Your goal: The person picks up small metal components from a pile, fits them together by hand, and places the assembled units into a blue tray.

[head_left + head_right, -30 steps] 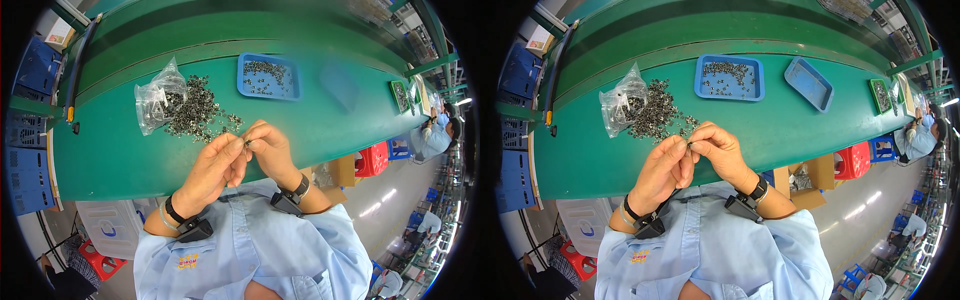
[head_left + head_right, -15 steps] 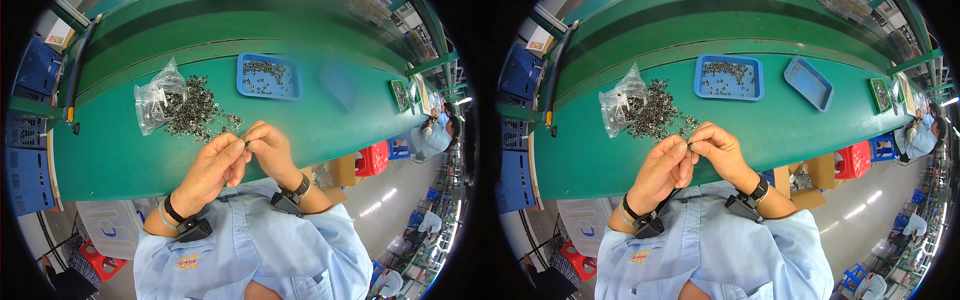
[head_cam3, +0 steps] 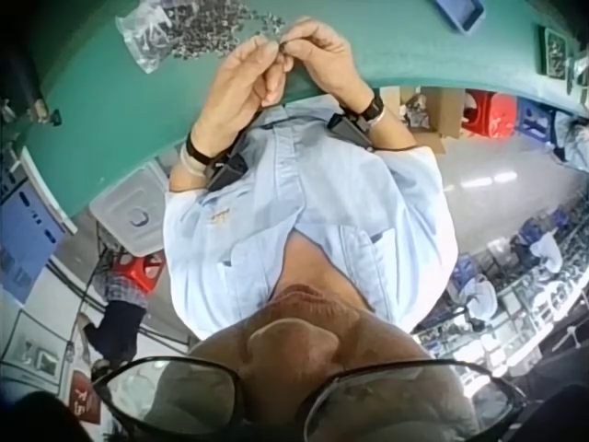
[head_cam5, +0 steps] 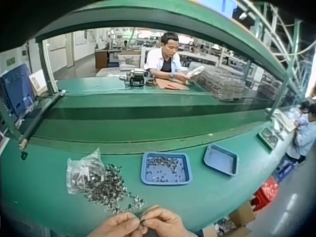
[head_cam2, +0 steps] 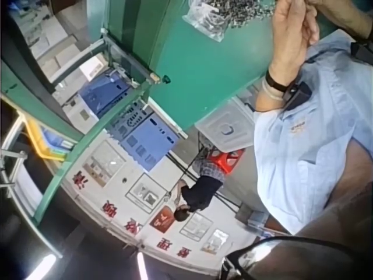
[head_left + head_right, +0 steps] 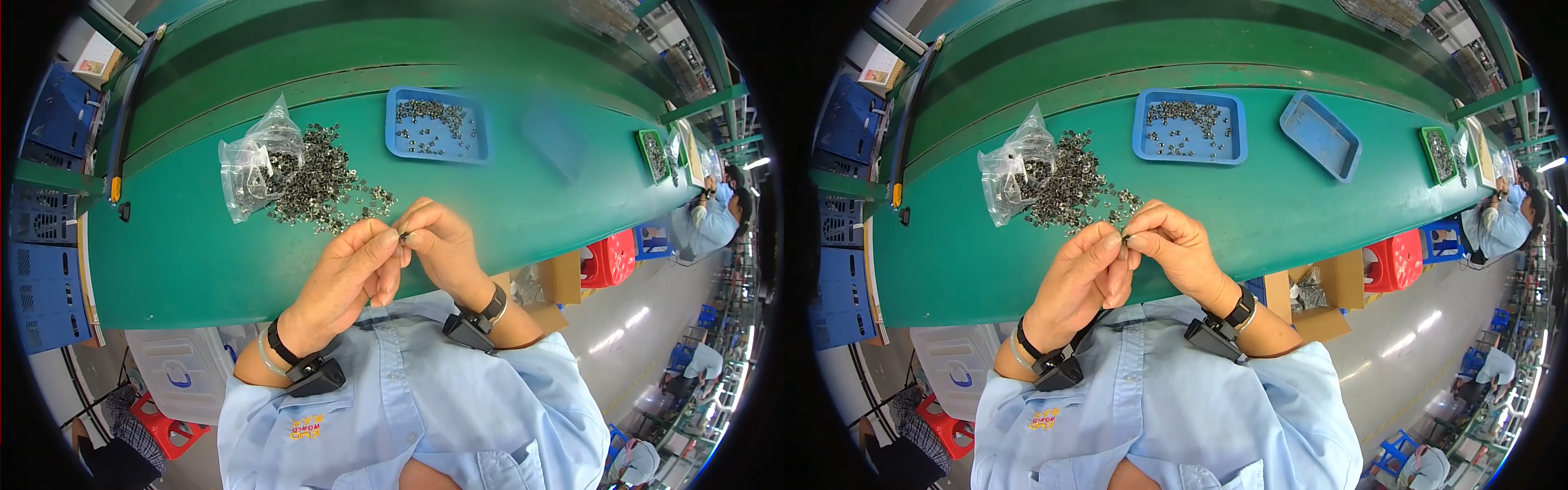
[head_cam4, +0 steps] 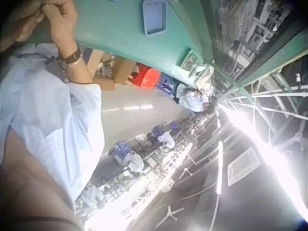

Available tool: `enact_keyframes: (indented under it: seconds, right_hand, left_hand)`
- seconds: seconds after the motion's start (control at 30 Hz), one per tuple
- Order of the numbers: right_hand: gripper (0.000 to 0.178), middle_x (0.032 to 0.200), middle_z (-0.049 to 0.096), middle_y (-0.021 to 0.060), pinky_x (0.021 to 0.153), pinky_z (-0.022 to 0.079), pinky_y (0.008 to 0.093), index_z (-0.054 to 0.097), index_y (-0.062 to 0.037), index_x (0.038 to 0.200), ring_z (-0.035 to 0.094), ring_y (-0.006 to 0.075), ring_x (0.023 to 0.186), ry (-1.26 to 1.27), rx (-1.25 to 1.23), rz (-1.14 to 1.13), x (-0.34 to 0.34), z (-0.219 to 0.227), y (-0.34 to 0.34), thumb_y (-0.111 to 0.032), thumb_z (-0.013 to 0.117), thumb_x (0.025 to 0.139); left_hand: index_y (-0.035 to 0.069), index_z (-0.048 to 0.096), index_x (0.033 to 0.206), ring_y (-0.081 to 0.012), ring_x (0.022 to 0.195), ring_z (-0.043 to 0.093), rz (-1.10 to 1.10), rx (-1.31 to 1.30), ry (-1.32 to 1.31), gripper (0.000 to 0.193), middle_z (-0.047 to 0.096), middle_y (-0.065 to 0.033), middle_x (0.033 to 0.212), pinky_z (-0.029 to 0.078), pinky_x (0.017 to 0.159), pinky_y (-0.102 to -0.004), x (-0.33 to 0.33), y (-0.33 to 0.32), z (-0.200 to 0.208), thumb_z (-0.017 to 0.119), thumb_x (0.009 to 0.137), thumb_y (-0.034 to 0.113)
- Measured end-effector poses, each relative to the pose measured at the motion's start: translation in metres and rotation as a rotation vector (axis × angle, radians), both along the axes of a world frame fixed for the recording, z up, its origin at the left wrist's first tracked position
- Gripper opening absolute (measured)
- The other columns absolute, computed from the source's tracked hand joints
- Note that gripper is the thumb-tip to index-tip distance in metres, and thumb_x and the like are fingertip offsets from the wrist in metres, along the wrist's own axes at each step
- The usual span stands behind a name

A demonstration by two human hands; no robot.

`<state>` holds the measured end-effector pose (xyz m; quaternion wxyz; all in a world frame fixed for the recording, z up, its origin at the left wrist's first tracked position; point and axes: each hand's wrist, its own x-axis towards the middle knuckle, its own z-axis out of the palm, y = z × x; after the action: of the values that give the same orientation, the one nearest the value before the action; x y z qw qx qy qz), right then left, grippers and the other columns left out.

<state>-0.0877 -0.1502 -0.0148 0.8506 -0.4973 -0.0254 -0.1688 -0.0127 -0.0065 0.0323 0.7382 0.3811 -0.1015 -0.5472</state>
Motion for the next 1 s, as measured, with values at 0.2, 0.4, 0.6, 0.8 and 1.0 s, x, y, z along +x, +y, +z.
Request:
enact_keyframes:
  seconds: [0.2,0.4,0.6,0.8,1.0]
  right_hand:
    - [0.013,0.086,0.055,0.008,0.061,0.05,0.0278,0.058,-0.0033,0.09,0.057,0.0163,0.069,-0.015,-0.016,-0.008,0.001,-0.001,0.0,-0.015,0.062,0.089]
    - [0.012,0.086,0.055,0.0079,0.061,0.05,0.0279,0.057,-0.0035,0.09,0.058,0.0164,0.07,-0.017,-0.034,-0.03,0.001,0.002,0.002,-0.014,0.063,0.088]
    - [0.008,0.086,0.058,0.0089,0.065,0.049,0.0295,0.058,-0.0037,0.089,0.058,0.019,0.075,-0.079,-0.634,-0.305,0.002,0.001,-0.002,-0.005,0.064,0.085]
    - [0.012,0.086,0.059,0.0095,0.07,0.048,0.0323,0.059,-0.0039,0.09,0.058,0.0222,0.081,-0.172,-0.832,-0.424,0.001,-0.005,-0.002,0.001,0.065,0.081]
    - [0.019,0.092,0.058,0.0096,0.075,0.048,0.0355,0.057,-0.0049,0.097,0.057,0.0235,0.085,-0.136,-0.802,-0.492,0.0,-0.005,0.001,0.001,0.065,0.081]
  left_hand:
    - [0.005,0.05,0.086,-0.0077,0.049,0.046,0.015,0.021,-0.033,0.025,0.051,-0.0017,0.061,0.033,0.042,-0.0208,0.0,0.0,0.002,0.048,0.098,0.027]
    - [0.005,0.049,0.085,-0.0079,0.048,0.045,0.039,0.04,-0.053,0.024,0.05,-0.0017,0.061,0.034,0.042,-0.0209,-0.001,-0.001,0.004,0.047,0.098,0.026]
    - [0.004,0.053,0.089,-0.0064,0.052,0.047,0.138,0.106,-0.217,0.023,0.054,-0.0014,0.067,0.036,0.045,-0.0197,0.0,-0.002,-0.004,0.048,0.098,0.025]
    - [0.002,0.057,0.098,-0.0067,0.064,0.052,0.249,0.157,-0.467,0.02,0.059,-0.001,0.078,0.041,0.054,-0.019,-0.004,-0.004,-0.004,0.051,0.097,0.021]
    - [0.002,0.057,0.103,-0.0103,0.08,0.057,0.278,0.069,-0.321,0.015,0.062,-0.0046,0.092,0.045,0.068,-0.0232,-0.01,-0.005,-0.007,0.054,0.094,0.014]
